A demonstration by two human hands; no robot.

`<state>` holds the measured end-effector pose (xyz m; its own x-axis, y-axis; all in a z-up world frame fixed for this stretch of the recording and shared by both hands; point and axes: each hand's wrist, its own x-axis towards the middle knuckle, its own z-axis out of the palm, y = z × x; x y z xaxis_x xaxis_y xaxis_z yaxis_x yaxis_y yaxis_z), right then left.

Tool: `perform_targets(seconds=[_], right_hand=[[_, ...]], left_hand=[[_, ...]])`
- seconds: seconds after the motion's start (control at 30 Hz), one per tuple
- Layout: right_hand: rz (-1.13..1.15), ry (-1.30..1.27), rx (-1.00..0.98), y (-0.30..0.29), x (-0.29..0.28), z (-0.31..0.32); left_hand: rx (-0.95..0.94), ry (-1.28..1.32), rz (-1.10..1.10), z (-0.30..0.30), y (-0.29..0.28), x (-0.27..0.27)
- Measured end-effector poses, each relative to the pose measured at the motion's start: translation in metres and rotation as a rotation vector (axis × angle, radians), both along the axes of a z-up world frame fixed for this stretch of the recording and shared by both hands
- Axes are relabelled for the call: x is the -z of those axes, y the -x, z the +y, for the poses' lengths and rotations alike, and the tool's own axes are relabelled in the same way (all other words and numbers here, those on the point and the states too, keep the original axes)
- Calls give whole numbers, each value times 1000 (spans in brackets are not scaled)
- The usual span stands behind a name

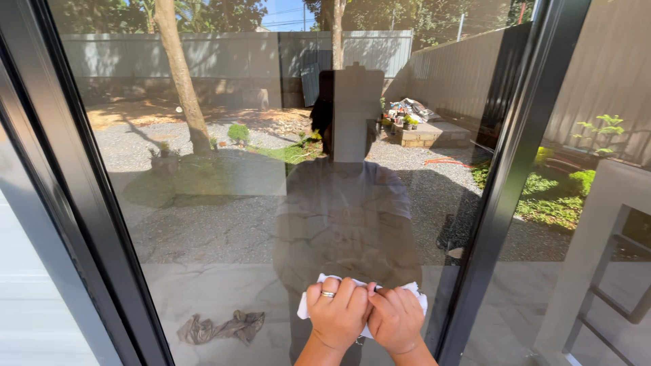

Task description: The person wipes the surface of a glass door with a cloth, moving the cloth in circular and side-to-side motions across different sections of the glass.

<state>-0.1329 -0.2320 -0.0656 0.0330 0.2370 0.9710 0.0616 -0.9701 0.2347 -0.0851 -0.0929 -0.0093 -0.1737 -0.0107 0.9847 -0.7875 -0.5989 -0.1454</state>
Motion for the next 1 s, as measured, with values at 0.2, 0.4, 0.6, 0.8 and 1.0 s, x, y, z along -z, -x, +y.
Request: perform_targets(seconds=[0.2,0.4,0.6,0.8,1.0], right_hand=[[-127,-20,-7,10,14,-34],[-190,33,-59,2,11,-34],[-163,5,-51,-2,16,-38],[-164,0,-40,-4,19,-43],[-170,-57,25,-3,18,-41]], left_hand=[[17,-24,-63,-31,15,0],[17,3,-98,-35,5,7],[20,-22,-87,-38,1,12],[42,-48,-92,-39,0,14],[45,-74,-115,-39,0,13]])
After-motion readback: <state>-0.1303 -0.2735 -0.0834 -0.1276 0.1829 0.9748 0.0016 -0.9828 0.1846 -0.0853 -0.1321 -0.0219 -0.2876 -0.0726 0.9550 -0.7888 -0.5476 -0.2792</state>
